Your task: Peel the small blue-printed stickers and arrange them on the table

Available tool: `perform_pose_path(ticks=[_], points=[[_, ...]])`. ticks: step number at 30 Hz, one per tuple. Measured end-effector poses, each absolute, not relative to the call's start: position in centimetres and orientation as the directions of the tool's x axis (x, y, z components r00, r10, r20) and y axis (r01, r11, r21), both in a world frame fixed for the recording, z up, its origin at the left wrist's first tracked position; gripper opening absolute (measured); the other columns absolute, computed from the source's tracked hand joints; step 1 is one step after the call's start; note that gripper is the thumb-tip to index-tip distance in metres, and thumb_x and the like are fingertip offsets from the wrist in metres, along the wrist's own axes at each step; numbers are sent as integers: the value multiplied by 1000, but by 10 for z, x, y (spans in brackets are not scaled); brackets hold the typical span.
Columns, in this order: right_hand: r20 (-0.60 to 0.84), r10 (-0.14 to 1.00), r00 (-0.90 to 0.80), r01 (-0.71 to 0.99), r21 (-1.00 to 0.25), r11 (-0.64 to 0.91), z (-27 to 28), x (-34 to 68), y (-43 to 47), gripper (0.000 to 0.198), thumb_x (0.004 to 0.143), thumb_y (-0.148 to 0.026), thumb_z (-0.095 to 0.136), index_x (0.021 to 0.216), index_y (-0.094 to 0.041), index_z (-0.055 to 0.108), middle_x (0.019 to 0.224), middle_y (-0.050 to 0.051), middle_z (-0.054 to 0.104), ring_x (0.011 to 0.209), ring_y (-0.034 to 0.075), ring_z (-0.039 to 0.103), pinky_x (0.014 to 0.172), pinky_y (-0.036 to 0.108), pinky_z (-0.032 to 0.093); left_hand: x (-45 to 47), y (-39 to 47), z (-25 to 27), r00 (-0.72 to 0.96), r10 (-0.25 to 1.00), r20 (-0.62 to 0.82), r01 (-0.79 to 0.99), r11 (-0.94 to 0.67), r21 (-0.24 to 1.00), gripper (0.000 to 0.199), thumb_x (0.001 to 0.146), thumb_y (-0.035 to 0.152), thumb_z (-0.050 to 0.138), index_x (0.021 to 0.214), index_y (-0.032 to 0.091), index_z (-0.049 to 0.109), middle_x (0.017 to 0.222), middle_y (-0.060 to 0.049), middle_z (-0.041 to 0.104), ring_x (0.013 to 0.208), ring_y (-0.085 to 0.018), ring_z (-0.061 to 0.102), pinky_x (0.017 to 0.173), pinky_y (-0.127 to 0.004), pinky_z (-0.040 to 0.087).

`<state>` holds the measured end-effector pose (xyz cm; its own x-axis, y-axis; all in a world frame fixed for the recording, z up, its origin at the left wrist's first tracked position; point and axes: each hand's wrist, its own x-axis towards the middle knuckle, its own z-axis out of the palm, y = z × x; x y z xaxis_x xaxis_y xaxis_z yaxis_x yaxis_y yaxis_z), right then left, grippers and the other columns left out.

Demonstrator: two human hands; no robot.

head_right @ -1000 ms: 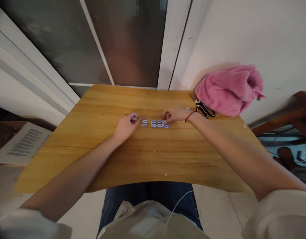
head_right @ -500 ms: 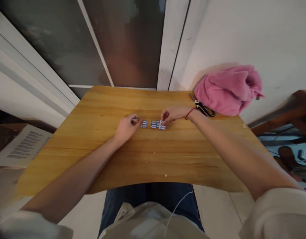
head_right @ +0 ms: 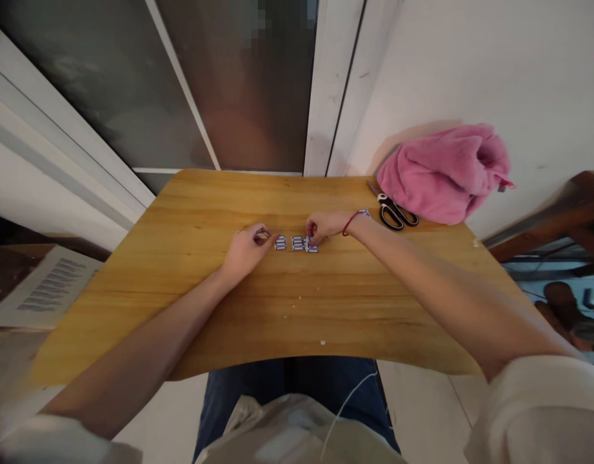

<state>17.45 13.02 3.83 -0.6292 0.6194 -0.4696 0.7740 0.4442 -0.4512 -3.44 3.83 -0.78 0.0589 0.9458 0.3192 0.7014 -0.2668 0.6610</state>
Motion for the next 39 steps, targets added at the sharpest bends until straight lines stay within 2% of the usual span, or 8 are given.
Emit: perform_pose_path(ticks=[3, 9, 14, 21, 24, 28, 32, 39], points=[[-462, 621, -633, 772, -440, 459, 40, 174, 129, 16, 65, -22, 69, 76, -13, 62, 64, 0, 59, 57, 9, 43, 56, 24, 32, -35, 38, -8, 56, 945, 322, 704, -266, 659, 26, 82, 43, 53, 74, 19, 58, 62, 1, 61, 55, -11, 53, 57, -23, 38], [-466, 599, -651, 756, -470, 456, 33, 179, 128, 9, 70, -22, 65, 73, -16, 60, 64, -1, 60, 57, 11, 47, 56, 25, 34, -35, 38, -8, 69, 945, 319, 702, -274, 658, 25, 82, 43, 53, 76, 19, 59, 61, 1, 60, 56, -11, 53, 57, -23, 38], [-409, 657, -633, 762, -479, 436, 30, 182, 128, 10, 67, -23, 68, 71, -19, 60, 63, -1, 60, 57, 12, 48, 54, 26, 34, -34, 38, -9, 82, 944, 319, 698, -283, 658, 25, 82, 42, 53, 76, 19, 59, 62, 0, 60, 58, -11, 55, 59, -23, 38], [-512, 580, -634, 770, -487, 412, 42, 180, 136, 37, 66, -40, 71, 88, -12, 63, 75, 5, 68, 67, 14, 55, 60, 26, 37, -34, 37, -8, 34, 956, 292, 688, -235, 687, 23, 80, 43, 56, 79, 20, 57, 57, 3, 56, 52, -11, 50, 57, -24, 37], [-503, 588, -633, 771, -472, 427, 44, 175, 137, 45, 65, -42, 71, 96, -9, 63, 83, 8, 69, 73, 15, 57, 65, 26, 38, -34, 37, -8, 18, 958, 287, 675, -224, 704, 23, 79, 42, 57, 85, 20, 56, 58, 3, 55, 52, -10, 48, 57, -23, 36], [-500, 619, -606, 795, -418, 440, 39, 169, 138, 54, 58, -45, 76, 98, -11, 64, 83, 8, 69, 75, 18, 58, 66, 28, 40, -34, 37, -10, 26, 957, 291, 671, -232, 704, 23, 80, 42, 56, 86, 21, 56, 58, 3, 54, 52, -10, 47, 57, -23, 36], [-522, 615, -591, 806, -348, 479, 37, 165, 140, 50, 57, -50, 74, 92, -15, 68, 82, 6, 68, 77, 19, 59, 67, 28, 40, -34, 37, -11, 31, 956, 291, 669, -236, 705, 22, 79, 42, 57, 88, 21, 56, 57, 4, 53, 52, -10, 47, 56, -23, 36], [-586, 555, -591, 795, -306, 524, 41, 160, 141, 41, 59, -51, 73, 80, -15, 68, 76, 4, 66, 71, 16, 56, 64, 27, 39, -34, 37, -9, 22, 961, 277, 660, -222, 718, 23, 79, 41, 58, 91, 21, 55, 55, 5, 52, 51, -10, 47, 56, -23, 36]])
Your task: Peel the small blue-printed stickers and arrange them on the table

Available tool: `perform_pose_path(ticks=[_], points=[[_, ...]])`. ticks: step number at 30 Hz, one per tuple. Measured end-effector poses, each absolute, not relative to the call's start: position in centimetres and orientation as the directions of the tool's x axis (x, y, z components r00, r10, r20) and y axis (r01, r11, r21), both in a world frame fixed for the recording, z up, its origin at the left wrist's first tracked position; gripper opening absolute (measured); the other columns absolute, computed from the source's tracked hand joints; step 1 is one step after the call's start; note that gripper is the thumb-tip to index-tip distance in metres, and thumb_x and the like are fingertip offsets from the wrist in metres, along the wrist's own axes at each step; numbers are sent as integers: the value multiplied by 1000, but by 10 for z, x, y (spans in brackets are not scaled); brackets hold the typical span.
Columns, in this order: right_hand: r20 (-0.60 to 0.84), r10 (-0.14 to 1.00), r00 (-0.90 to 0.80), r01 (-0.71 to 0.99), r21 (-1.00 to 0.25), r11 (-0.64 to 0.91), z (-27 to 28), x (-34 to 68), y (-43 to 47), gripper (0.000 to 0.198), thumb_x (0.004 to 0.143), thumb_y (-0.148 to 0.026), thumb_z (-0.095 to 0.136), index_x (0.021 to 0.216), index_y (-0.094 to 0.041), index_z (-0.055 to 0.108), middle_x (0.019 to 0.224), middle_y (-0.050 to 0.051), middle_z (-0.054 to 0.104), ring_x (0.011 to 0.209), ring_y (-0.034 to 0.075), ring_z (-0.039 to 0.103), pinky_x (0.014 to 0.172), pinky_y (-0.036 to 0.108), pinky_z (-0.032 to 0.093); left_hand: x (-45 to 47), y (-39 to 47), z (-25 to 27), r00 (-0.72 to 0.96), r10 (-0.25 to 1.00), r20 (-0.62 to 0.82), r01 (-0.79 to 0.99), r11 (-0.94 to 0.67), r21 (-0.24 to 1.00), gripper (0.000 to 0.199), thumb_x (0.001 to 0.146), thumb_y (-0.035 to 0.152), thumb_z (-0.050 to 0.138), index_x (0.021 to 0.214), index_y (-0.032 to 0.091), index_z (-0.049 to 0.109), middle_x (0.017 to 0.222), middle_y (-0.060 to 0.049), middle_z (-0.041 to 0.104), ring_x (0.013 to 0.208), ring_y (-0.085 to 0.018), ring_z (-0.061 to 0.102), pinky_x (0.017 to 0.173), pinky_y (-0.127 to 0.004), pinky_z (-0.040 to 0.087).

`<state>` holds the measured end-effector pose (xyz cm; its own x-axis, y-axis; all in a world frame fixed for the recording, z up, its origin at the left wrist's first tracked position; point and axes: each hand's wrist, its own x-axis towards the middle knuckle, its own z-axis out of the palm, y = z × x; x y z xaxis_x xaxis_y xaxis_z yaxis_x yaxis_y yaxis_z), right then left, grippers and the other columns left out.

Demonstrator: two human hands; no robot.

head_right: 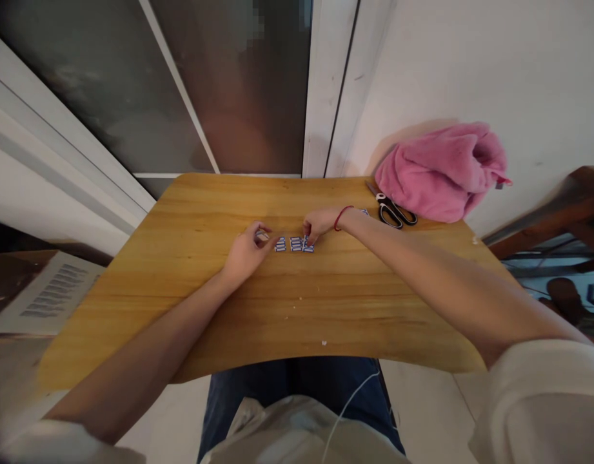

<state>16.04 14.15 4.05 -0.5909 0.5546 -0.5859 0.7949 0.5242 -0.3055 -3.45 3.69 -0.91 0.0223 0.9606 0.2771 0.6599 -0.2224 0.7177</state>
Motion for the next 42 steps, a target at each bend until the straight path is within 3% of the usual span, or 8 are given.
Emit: perform_pose_path(ticks=[7, 15, 23, 28, 34, 39, 42], points=[[-450, 634, -628, 778, -348, 523, 36, 163, 137, 44, 60, -43, 76, 94, -17, 64, 82, 4, 64, 68, 15, 54, 59, 26, 38, -33, 36, -10, 41, 961, 273, 652, -232, 722, 20, 79, 38, 59, 89, 21, 55, 55, 5, 51, 51, -10, 45, 57, -23, 36], [-458, 629, -629, 773, -282, 568, 34, 160, 135, 27, 65, -30, 73, 87, -15, 67, 78, 3, 65, 66, 13, 53, 56, 23, 37, -32, 34, -9, 32, 959, 280, 644, -234, 729, 24, 79, 39, 58, 95, 21, 54, 55, 5, 49, 51, -10, 45, 57, -23, 35], [-558, 543, -627, 758, -280, 589, 37, 159, 136, 20, 71, -22, 64, 89, -14, 67, 69, 2, 63, 59, 12, 53, 55, 23, 37, -33, 36, -10, 41, 958, 285, 636, -245, 732, 26, 79, 40, 59, 96, 22, 54, 52, 7, 47, 48, -10, 44, 55, -23, 35], [-526, 523, -671, 738, -408, 537, 42, 167, 129, 16, 72, -20, 61, 87, -14, 62, 70, 0, 59, 57, 9, 49, 52, 22, 37, -32, 34, -8, 46, 958, 283, 641, -245, 727, 28, 78, 41, 59, 96, 21, 54, 54, 6, 49, 50, -10, 45, 57, -24, 37], [-502, 535, -679, 723, -580, 374, 49, 175, 123, 26, 70, -35, 67, 84, -16, 55, 71, -1, 58, 59, 9, 48, 53, 23, 38, -31, 33, -7, 63, 957, 284, 632, -258, 730, 30, 79, 46, 58, 96, 21, 54, 56, 5, 51, 52, -10, 47, 57, -24, 37], [-424, 580, -695, 693, -609, 385, 49, 164, 126, 42, 67, -41, 69, 100, -16, 58, 76, 0, 62, 57, 8, 49, 54, 23, 37, -32, 34, -7, 52, 962, 269, 637, -239, 733, 29, 79, 45, 58, 94, 20, 54, 55, 5, 51, 51, -10, 47, 56, -23, 36], [-422, 594, -685, 707, -583, 402, 48, 155, 125, 40, 67, -39, 69, 99, -15, 62, 69, 0, 63, 52, 8, 48, 53, 23, 36, -33, 34, -7, 45, 961, 274, 646, -237, 726, 28, 80, 45, 56, 94, 20, 55, 56, 4, 52, 52, -11, 48, 56, -23, 37]])
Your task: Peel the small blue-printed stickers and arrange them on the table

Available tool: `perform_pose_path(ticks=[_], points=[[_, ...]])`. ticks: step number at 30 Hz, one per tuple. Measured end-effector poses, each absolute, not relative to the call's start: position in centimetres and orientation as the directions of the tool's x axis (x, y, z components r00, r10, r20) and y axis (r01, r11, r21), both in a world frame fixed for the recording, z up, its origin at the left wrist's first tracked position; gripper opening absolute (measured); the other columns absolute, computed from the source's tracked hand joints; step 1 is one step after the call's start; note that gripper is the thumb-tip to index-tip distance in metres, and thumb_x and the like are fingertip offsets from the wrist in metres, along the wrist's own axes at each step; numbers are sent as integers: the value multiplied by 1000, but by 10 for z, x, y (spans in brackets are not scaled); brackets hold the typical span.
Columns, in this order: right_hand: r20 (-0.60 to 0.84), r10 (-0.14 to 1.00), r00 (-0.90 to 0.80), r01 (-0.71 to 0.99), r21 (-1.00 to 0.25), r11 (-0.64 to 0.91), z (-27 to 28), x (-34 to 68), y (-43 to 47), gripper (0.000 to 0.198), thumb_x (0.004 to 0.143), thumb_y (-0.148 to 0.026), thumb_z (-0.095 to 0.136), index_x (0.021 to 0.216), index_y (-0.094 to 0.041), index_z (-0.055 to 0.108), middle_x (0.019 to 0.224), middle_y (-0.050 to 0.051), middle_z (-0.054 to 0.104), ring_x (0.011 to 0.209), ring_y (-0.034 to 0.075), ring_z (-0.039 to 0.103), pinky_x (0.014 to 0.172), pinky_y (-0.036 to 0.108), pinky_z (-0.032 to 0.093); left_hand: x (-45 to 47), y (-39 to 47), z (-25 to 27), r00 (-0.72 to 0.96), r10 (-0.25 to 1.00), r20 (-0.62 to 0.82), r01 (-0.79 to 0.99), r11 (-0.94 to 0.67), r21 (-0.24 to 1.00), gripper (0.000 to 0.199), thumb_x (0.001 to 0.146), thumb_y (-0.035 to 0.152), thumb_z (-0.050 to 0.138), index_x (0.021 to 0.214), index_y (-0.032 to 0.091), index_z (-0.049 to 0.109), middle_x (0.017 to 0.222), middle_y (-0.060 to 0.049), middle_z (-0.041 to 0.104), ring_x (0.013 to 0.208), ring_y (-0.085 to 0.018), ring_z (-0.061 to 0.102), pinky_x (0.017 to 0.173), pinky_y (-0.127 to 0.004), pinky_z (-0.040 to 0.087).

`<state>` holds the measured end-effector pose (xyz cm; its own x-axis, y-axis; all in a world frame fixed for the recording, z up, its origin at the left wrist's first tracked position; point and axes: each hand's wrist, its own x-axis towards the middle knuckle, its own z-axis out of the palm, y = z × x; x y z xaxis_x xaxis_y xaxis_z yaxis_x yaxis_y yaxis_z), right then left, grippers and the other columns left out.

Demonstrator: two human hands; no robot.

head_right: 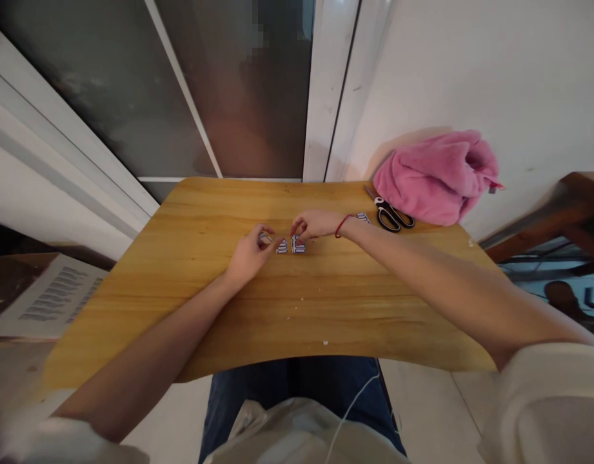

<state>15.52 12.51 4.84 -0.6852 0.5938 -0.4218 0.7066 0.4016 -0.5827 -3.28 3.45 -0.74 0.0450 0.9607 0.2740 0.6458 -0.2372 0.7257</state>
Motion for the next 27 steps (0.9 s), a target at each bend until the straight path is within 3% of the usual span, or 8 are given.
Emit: perform_pose_path(ticks=[6, 18, 22, 27], points=[[-406, 667, -625, 759, -514, 398, 53, 148, 121, 31, 66, -44, 69, 80, -16, 66, 68, 2, 66, 50, 8, 49, 52, 23, 36, -34, 34, -9, 57, 954, 293, 642, -260, 722, 29, 82, 46, 54, 95, 20, 55, 57, 4, 53, 52, -11, 48, 56, -23, 36], [-400, 657, -639, 766, -408, 496, 49, 151, 126, 36, 69, -49, 66, 82, -15, 70, 66, 3, 64, 52, 9, 49, 51, 23, 35, -33, 33, -6, 78, 958, 275, 651, -258, 714, 26, 82, 44, 54, 93, 21, 55, 55, 4, 51, 49, -10, 45, 54, -23, 35], [-421, 604, -677, 736, -426, 527, 54, 152, 130, 34, 70, -49, 66, 82, -17, 69, 69, 2, 65, 57, 11, 50, 54, 24, 35, -33, 34, -7, 64, 959, 275, 654, -249, 714, 24, 82, 43, 53, 91, 20, 57, 54, 4, 52, 49, -10, 46, 55, -23, 36], [-440, 461, -771, 637, -507, 581, 59, 145, 137, 31, 71, -43, 67, 86, -16, 68, 77, 2, 68, 69, 12, 55, 62, 24, 37, -33, 36, -10, 65, 958, 280, 654, -253, 713, 26, 82, 44, 53, 90, 20, 58, 57, 2, 55, 52, -11, 49, 55, -23, 37]])
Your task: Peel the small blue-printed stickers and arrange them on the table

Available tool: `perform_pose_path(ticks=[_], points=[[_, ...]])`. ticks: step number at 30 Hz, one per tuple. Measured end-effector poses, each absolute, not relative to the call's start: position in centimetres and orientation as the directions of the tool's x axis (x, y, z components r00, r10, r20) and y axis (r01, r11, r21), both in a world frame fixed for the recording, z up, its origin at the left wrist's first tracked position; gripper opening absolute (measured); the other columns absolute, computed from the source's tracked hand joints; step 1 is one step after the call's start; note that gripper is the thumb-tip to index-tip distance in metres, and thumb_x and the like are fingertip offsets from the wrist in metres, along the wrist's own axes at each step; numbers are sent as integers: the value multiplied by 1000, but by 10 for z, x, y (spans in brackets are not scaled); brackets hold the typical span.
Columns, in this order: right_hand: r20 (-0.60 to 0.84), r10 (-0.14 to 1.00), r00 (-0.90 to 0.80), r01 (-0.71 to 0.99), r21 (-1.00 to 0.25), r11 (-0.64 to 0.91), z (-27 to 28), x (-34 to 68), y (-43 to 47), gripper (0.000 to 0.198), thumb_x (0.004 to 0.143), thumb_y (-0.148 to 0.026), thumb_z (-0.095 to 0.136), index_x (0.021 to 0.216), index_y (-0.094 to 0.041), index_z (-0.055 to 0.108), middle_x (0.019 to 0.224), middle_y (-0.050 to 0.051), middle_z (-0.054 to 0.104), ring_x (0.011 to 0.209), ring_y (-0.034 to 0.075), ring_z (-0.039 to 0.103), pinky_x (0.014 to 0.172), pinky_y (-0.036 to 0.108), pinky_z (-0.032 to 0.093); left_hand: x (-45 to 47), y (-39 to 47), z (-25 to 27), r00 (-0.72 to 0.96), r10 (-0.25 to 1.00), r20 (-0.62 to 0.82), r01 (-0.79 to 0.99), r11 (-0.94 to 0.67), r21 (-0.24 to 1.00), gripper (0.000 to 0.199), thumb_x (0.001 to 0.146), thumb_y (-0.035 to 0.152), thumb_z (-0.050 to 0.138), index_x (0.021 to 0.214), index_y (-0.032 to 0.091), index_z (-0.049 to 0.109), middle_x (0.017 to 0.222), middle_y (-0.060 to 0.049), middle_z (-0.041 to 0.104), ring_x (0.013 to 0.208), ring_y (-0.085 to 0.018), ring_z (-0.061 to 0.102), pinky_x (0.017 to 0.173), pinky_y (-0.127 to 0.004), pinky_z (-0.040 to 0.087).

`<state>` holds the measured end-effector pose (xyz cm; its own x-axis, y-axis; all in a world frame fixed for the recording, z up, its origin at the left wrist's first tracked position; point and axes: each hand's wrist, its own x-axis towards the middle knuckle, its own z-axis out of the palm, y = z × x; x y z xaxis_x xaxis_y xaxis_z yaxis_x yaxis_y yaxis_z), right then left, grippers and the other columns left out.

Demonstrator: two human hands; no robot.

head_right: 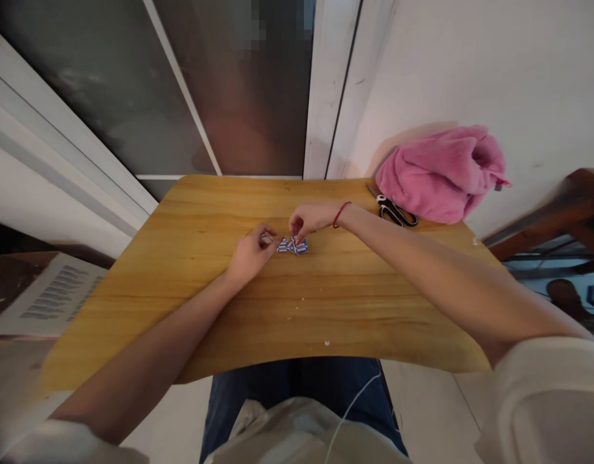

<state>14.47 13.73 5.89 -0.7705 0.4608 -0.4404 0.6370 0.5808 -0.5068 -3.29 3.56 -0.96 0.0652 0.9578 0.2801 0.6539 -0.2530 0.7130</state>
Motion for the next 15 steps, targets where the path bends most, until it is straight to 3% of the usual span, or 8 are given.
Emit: perform_pose_path(ticks=[5, 15], points=[[-450, 449, -772, 633, -469, 616, 49, 129, 137, 38, 65, -36, 74, 93, -13, 65, 74, 2, 67, 67, 12, 55, 59, 23, 35, -34, 35, -9, 65, 960, 272, 656, -246, 713, 26, 82, 45, 53, 90, 20, 57, 56, 3, 55, 51, -11, 49, 55, -23, 37], [-466, 508, -725, 678, -348, 648, 41, 121, 135, 32, 64, -33, 76, 82, -9, 64, 67, 2, 62, 62, 11, 47, 57, 24, 30, -33, 35, -7, 64, 963, 261, 652, -238, 720, 26, 82, 44, 54, 90, 20, 58, 59, 1, 58, 53, -12, 52, 56, -24, 38]])
